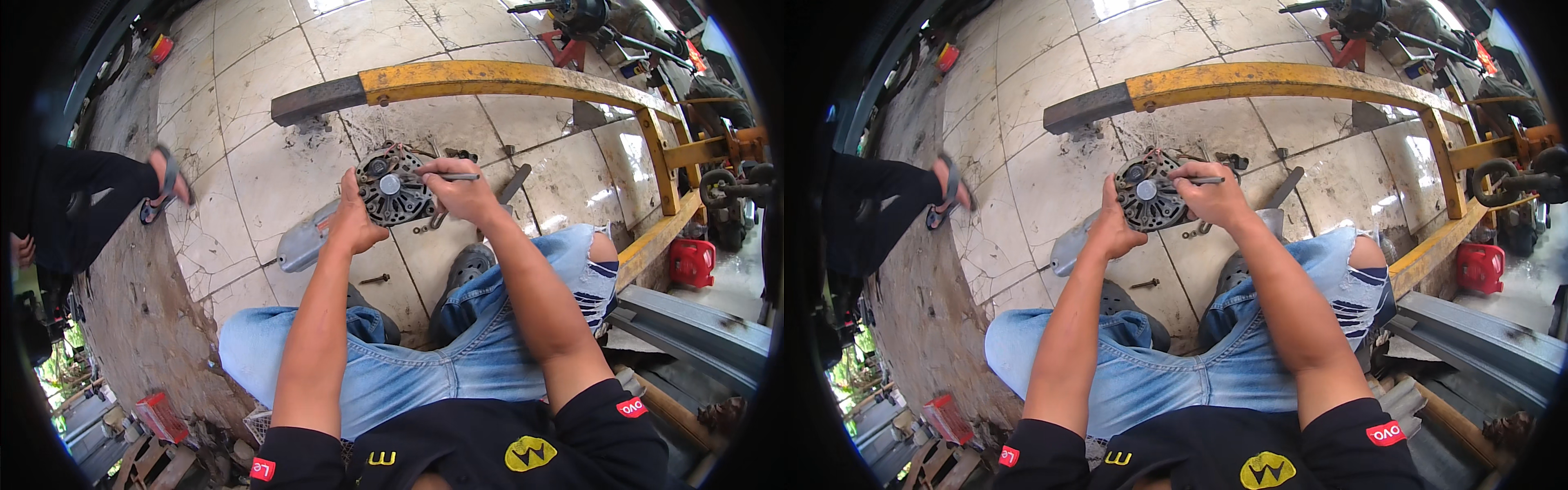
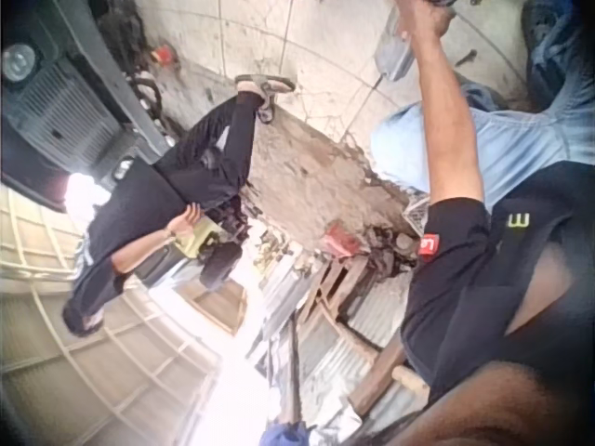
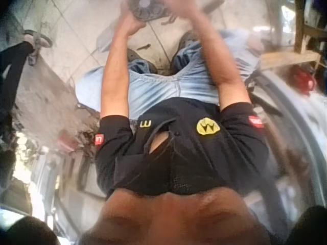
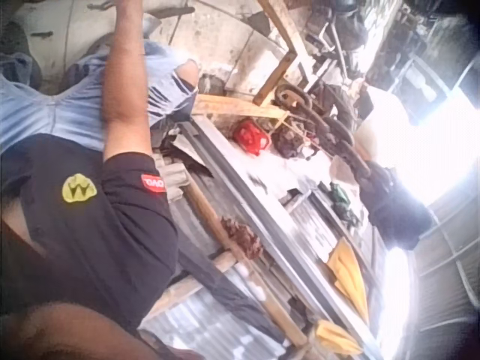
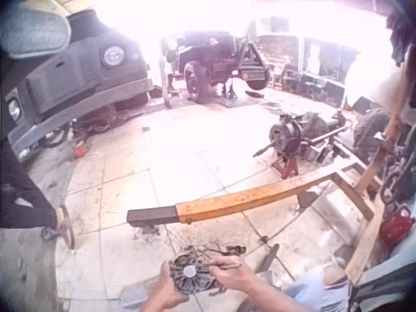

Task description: The person sits on the floor and uses a screwdriver to adjust components on a disassembled alternator. They then use a hammer to tap parts and a sanding block to clean the surface of the alternator.

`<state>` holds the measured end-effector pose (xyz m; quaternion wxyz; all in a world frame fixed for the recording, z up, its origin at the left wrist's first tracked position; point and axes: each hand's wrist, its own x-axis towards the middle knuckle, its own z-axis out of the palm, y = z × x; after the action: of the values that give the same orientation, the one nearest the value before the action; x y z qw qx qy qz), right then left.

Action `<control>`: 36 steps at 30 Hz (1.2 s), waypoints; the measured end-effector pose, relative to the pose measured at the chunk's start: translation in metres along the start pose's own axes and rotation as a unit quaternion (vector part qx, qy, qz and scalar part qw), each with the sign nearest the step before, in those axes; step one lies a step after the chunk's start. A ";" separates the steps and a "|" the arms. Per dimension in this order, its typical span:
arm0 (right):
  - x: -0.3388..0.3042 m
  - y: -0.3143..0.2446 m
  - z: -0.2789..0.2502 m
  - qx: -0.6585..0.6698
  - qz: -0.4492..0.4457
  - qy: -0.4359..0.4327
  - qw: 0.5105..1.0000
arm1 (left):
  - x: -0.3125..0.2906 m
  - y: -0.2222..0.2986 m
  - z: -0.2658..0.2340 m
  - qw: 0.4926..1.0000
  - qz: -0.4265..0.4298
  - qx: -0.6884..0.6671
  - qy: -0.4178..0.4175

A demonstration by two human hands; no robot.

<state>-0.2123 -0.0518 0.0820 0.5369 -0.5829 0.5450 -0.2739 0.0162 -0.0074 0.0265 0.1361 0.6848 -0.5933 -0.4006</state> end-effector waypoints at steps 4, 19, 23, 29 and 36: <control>-0.014 -0.007 0.007 -0.036 -0.083 0.069 0.994 | -0.007 0.006 -0.004 0.999 0.002 0.042 0.016; -0.025 0.013 0.066 -0.290 -0.365 0.014 0.885 | -0.014 -0.005 0.034 0.988 -0.014 -0.006 0.152; -0.044 0.002 0.056 -0.318 -0.301 -0.021 0.899 | -0.018 0.005 0.023 0.993 -0.064 0.042 0.091; -0.035 -0.017 0.068 -0.293 -0.345 0.009 0.892 | -0.016 0.003 0.027 0.993 -0.059 0.023 0.098; -0.048 0.000 0.051 -0.336 -0.324 -0.025 0.884 | -0.017 0.002 0.024 0.993 -0.068 0.041 0.091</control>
<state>-0.1788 0.0094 0.0808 0.2030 -0.8792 0.3716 -0.2186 -0.0016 0.0148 0.0189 0.1343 0.7621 -0.5465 -0.3202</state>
